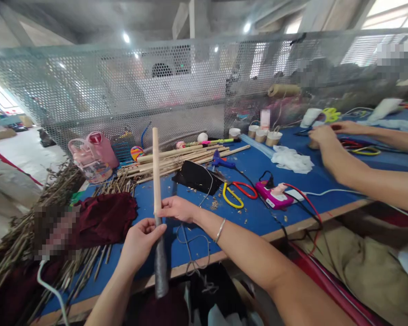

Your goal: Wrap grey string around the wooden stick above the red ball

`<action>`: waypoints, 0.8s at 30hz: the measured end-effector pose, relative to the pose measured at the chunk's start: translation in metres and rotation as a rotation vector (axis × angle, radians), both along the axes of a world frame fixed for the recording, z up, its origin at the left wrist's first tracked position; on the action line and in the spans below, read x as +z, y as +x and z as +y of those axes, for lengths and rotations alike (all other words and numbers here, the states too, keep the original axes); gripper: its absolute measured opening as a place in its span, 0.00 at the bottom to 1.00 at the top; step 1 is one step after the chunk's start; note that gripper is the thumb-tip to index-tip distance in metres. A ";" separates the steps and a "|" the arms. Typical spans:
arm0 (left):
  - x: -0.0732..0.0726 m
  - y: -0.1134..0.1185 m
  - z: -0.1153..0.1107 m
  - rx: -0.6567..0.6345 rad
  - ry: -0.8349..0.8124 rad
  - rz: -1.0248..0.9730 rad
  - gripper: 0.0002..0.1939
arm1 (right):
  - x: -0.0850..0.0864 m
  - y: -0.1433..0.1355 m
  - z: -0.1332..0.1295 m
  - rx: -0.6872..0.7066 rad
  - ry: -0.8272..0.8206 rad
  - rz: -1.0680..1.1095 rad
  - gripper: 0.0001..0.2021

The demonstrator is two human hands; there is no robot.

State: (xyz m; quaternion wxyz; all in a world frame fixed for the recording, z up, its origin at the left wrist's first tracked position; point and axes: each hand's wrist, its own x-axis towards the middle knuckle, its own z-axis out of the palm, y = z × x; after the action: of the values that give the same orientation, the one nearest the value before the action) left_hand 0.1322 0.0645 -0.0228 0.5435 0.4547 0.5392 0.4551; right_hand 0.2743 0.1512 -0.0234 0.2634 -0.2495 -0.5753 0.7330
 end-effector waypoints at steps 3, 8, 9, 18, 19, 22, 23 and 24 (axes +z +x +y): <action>0.000 -0.001 -0.001 -0.092 -0.124 -0.190 0.17 | -0.001 0.002 0.001 0.061 0.001 0.014 0.19; 0.000 0.000 -0.002 -0.120 -0.156 -0.275 0.17 | -0.004 0.000 0.000 0.036 0.017 0.044 0.17; -0.001 0.000 0.000 -0.088 -0.114 -0.214 0.16 | -0.005 -0.001 0.000 0.012 0.019 0.034 0.16; 0.001 -0.006 0.007 -0.210 -0.176 -0.293 0.16 | -0.003 0.005 0.000 0.061 -0.006 0.008 0.19; 0.001 -0.005 0.007 -0.216 -0.177 -0.304 0.16 | -0.003 0.004 0.000 0.057 -0.009 0.023 0.19; -0.002 -0.004 0.006 -0.116 -0.104 -0.161 0.16 | -0.003 0.001 -0.002 0.011 -0.013 0.047 0.17; -0.003 -0.003 0.006 -0.068 -0.066 -0.086 0.16 | -0.002 -0.001 -0.002 -0.001 -0.015 0.047 0.17; -0.003 -0.003 0.006 -0.032 -0.037 -0.028 0.16 | -0.001 -0.001 -0.003 -0.002 -0.021 0.043 0.17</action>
State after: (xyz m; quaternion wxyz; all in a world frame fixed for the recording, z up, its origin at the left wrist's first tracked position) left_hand 0.1292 0.0709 -0.0261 0.5666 0.4469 0.5324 0.4426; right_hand 0.2728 0.1483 -0.0245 0.2742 -0.2370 -0.5615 0.7439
